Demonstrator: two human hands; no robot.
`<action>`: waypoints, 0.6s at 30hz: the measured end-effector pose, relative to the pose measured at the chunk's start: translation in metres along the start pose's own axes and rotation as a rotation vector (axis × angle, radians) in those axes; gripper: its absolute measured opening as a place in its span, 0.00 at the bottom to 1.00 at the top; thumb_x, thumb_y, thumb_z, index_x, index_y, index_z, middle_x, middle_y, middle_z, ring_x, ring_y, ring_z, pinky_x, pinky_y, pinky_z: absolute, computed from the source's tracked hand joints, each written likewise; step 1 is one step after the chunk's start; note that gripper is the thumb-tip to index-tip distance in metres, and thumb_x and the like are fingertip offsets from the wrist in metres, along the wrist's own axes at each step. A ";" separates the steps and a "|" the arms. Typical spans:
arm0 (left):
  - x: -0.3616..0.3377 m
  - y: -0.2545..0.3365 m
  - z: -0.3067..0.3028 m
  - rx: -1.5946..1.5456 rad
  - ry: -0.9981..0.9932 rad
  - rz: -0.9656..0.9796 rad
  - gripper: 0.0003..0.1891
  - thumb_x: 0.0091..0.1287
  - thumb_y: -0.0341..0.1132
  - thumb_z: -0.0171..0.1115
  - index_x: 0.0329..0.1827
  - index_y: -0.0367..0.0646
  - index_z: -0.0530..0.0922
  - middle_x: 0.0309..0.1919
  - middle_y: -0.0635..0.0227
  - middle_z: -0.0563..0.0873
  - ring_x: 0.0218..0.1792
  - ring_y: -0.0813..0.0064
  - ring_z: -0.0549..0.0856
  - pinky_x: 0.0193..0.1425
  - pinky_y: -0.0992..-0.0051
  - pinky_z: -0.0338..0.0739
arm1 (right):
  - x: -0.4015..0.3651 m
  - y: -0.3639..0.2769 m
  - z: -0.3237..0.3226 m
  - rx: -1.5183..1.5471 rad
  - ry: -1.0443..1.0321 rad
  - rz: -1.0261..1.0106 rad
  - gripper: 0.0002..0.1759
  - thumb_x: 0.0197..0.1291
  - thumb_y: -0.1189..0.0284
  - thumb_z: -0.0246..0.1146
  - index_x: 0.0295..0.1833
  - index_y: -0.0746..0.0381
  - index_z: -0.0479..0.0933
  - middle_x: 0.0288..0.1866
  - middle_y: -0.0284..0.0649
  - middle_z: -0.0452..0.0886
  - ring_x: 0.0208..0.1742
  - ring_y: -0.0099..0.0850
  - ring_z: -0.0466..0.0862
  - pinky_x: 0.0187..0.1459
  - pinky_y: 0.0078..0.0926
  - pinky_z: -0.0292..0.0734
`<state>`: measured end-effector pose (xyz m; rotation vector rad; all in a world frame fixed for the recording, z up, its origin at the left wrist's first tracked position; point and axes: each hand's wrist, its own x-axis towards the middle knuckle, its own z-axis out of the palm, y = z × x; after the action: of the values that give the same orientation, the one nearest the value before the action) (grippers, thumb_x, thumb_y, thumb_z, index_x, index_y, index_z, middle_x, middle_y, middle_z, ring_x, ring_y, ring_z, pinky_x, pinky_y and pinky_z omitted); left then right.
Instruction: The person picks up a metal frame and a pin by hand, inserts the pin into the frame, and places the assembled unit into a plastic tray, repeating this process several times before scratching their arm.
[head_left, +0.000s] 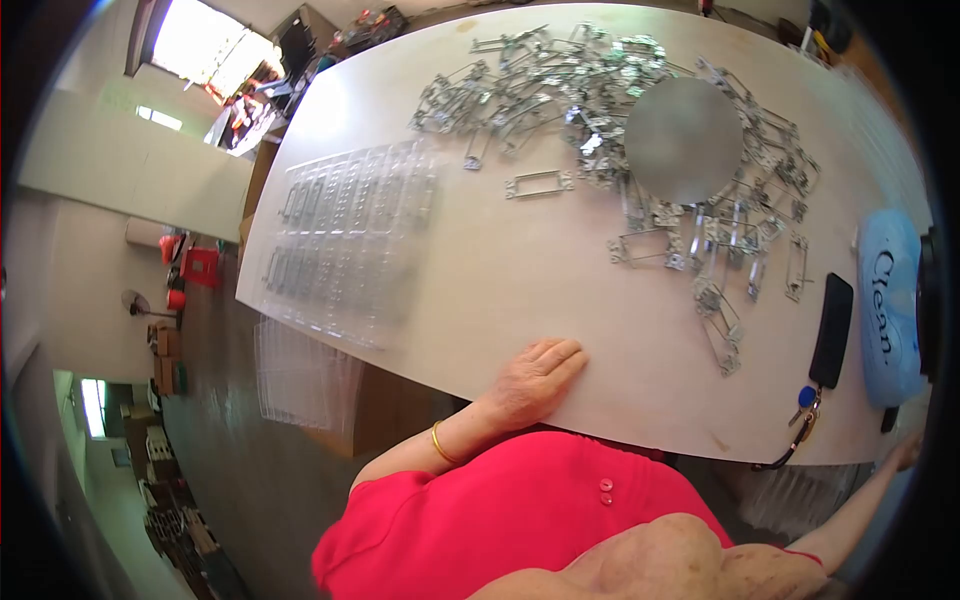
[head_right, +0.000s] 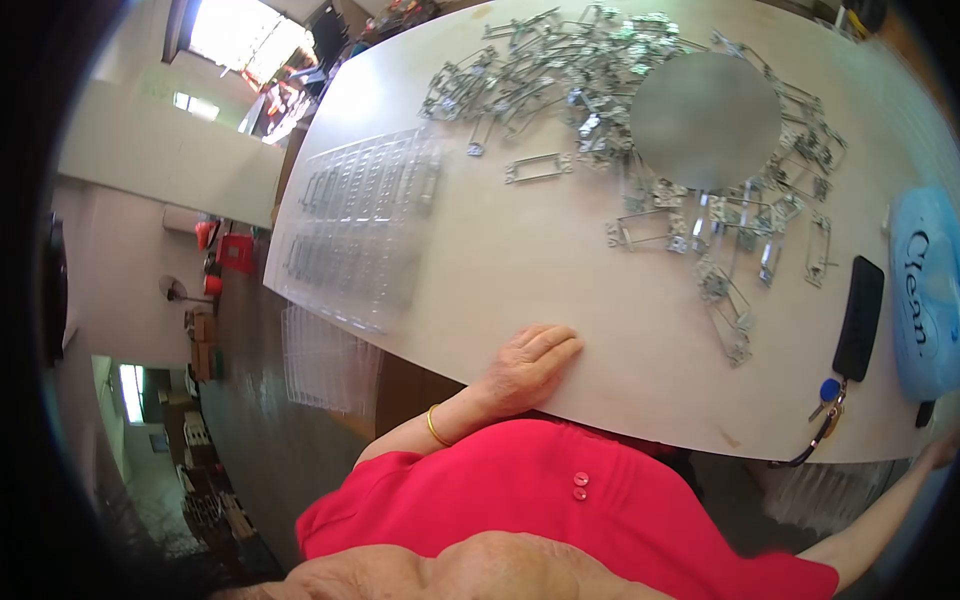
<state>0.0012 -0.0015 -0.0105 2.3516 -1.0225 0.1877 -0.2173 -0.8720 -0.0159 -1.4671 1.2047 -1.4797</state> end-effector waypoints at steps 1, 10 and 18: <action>-0.003 -0.001 -0.002 -0.040 -0.017 0.012 0.19 0.59 0.22 0.66 0.56 0.35 0.83 0.56 0.57 0.85 0.56 0.56 0.86 0.62 0.60 0.82 | -0.003 -0.006 -0.003 0.182 -0.053 0.076 0.34 0.83 0.59 0.49 0.88 0.37 0.47 0.90 0.29 0.50 0.89 0.39 0.51 0.86 0.55 0.51; -0.027 -0.021 -0.016 -0.152 0.087 0.142 0.15 0.62 0.24 0.65 0.52 0.31 0.82 0.57 0.50 0.84 0.58 0.52 0.85 0.66 0.57 0.81 | -0.157 -0.164 0.070 0.046 -0.489 -0.715 0.13 0.66 0.68 0.65 0.40 0.62 0.67 0.37 0.37 0.69 0.40 0.31 0.67 0.42 0.36 0.67; -0.059 -0.034 -0.030 -0.076 0.449 -0.011 0.14 0.54 0.20 0.66 0.45 0.35 0.82 0.24 0.66 0.75 0.25 0.65 0.77 0.31 0.65 0.74 | -0.514 -0.251 0.138 -0.017 -1.213 -1.054 0.08 0.71 0.82 0.63 0.53 0.67 0.77 0.50 0.44 0.80 0.54 0.38 0.82 0.63 0.33 0.75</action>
<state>-0.0128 0.0710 -0.0201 2.1092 -0.7798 0.6282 -0.0026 -0.3275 0.0465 -2.5611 -0.3714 -0.7027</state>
